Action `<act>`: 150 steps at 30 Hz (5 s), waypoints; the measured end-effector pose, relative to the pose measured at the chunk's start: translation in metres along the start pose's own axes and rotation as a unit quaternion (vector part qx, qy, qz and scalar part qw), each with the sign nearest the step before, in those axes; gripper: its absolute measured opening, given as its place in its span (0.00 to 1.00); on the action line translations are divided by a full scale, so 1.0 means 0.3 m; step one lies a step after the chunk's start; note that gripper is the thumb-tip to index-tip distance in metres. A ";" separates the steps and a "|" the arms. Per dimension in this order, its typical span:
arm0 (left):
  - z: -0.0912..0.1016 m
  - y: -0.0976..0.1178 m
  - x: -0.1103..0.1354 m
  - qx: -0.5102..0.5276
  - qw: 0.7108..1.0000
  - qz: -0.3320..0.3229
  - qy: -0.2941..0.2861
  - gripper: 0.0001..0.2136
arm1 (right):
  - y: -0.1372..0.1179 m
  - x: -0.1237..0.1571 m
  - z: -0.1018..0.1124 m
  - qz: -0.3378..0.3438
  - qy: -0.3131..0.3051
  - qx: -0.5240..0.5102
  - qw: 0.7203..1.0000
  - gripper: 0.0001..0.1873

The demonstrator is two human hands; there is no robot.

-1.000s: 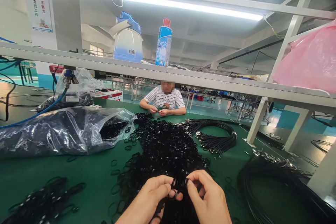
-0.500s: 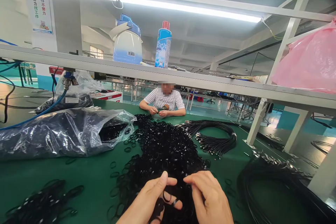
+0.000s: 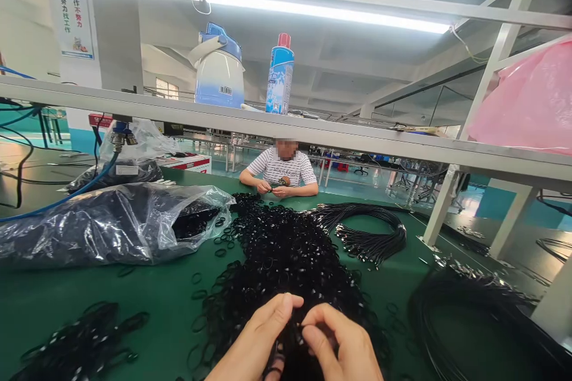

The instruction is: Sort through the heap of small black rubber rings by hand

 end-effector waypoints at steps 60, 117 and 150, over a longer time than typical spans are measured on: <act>0.004 0.035 -0.054 0.074 0.991 -0.112 0.008 0.10 | 0.094 -0.031 0.031 -0.224 -0.012 -0.246 0.943 0.08; 0.009 0.046 -0.012 0.088 0.996 -0.027 -0.015 0.14 | 0.086 -0.022 0.019 -0.118 -0.035 -0.038 0.992 0.09; -0.088 0.039 0.050 0.262 0.947 0.061 -0.175 0.21 | -0.009 -0.024 0.054 0.056 0.040 0.044 0.997 0.09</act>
Point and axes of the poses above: each hand's wrist, its own x-axis away from the middle knuckle, its own z-axis out of the back of the hand, y = z × x, the point moved 9 cm from there along -x, towards the middle knuckle, and after that the axes turned 13 degrees about y, right-handed, at the moved point
